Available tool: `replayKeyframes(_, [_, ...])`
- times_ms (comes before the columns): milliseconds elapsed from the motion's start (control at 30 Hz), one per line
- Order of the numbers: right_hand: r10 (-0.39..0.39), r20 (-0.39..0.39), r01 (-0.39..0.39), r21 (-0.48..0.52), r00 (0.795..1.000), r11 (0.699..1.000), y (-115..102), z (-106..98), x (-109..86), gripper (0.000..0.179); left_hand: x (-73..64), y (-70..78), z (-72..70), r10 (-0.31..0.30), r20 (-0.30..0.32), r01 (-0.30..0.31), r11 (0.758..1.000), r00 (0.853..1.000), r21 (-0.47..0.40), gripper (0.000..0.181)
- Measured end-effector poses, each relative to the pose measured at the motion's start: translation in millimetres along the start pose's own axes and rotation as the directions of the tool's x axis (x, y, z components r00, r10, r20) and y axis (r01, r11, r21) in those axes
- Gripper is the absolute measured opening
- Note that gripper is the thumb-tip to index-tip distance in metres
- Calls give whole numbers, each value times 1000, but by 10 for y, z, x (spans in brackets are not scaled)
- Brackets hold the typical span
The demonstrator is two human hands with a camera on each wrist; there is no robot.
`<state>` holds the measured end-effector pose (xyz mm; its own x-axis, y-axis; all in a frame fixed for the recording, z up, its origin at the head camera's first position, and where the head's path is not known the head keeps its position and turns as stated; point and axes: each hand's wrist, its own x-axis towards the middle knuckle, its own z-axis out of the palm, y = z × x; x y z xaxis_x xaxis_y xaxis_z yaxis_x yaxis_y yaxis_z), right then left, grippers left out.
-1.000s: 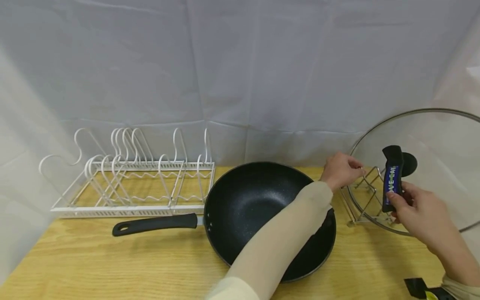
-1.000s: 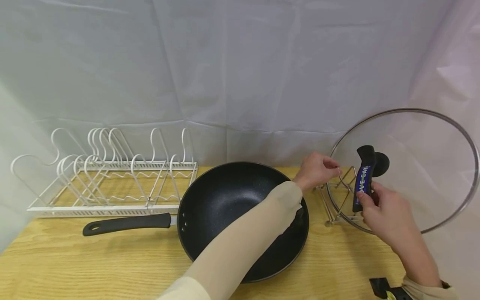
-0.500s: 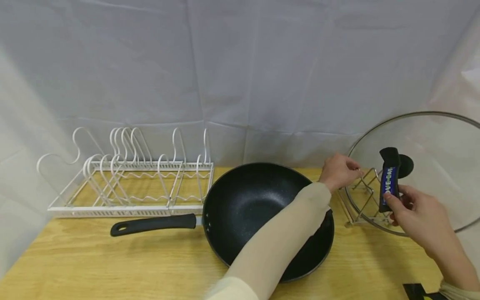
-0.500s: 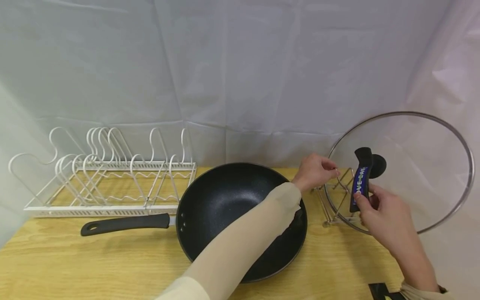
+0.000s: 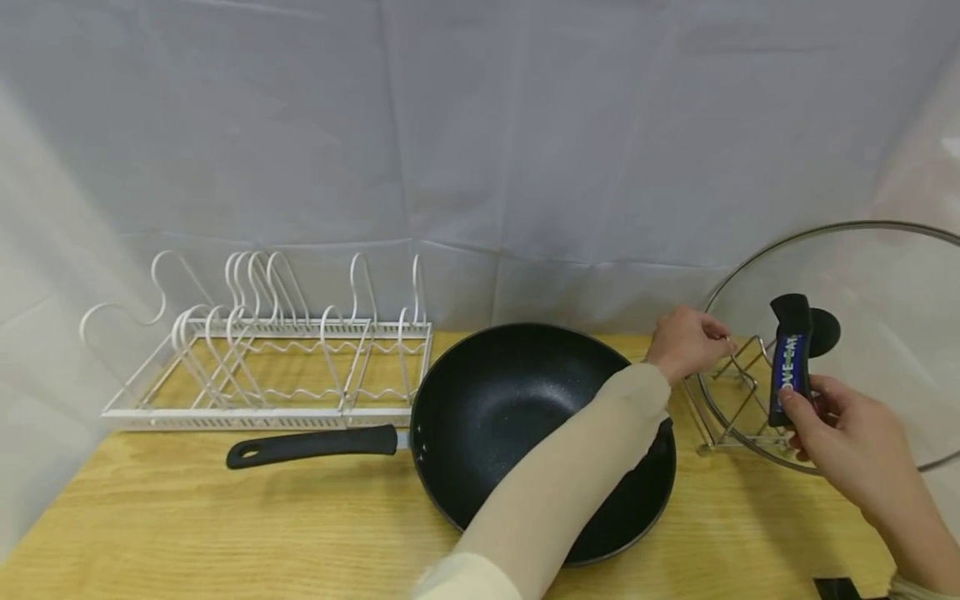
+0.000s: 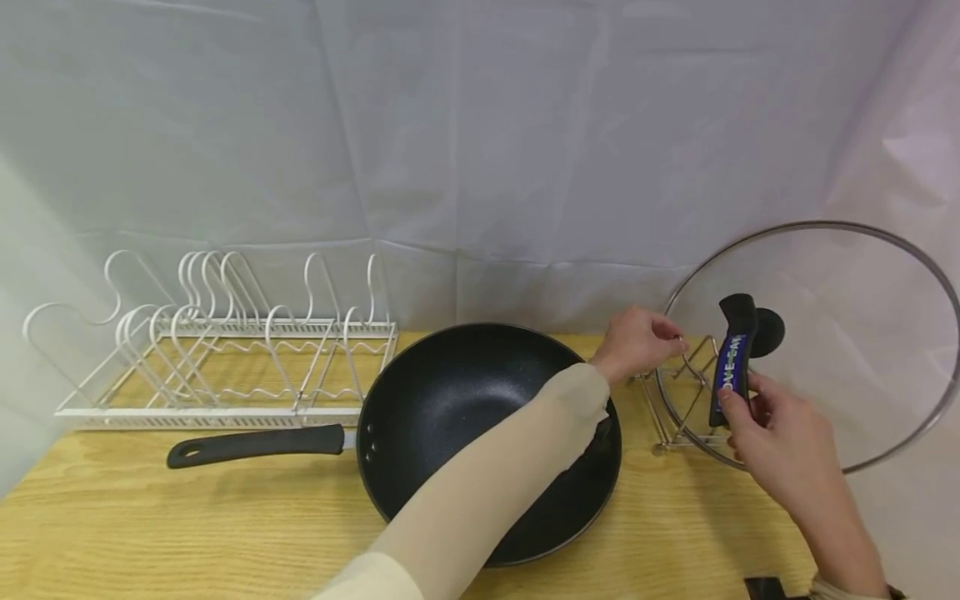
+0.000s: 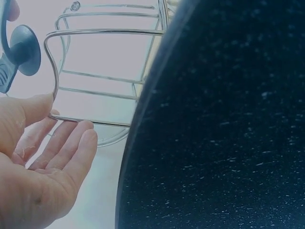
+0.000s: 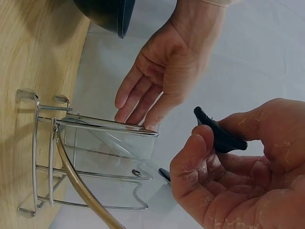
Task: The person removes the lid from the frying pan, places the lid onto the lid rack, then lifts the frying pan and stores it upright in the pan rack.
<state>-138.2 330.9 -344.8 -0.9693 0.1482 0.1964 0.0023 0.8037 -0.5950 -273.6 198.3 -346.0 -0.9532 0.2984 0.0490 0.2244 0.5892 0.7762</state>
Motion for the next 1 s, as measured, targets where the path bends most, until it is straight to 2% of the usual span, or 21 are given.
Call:
replayKeyframes(200, [6, -10, -7, -19, 1000, 1000, -15, 13, 3, 48, 14, -11, -8, -22, 11, 22, 1000, 1000, -11, 15])
replayKeyframes(367, [-10, -16, 10, -24, 1000, 1000, -2, 19, 10, 47, -5, 10, -15, -44, 1, 44, 999, 999, 27, 16])
replayKeyframes(600, [-22, -16, 22, -19, 1000, 1000, 15, 18, 12, 47, -80, 1, -32, 16, -11, -15, 997, 1000, 73, 22])
replayKeyframes(833, [-21, -17, 21, -35, 1000, 999, 36, -4, -11, 46, -130, -82, -80, 29, 47, -30, 1000, 998, 9, 25])
replayKeyframes(1000, [-28, -36, 26, -44, 999, 999, 38, -12, -16, 48, -139, -14, -109, 36, 74, -40, 998, 997, 52, 29])
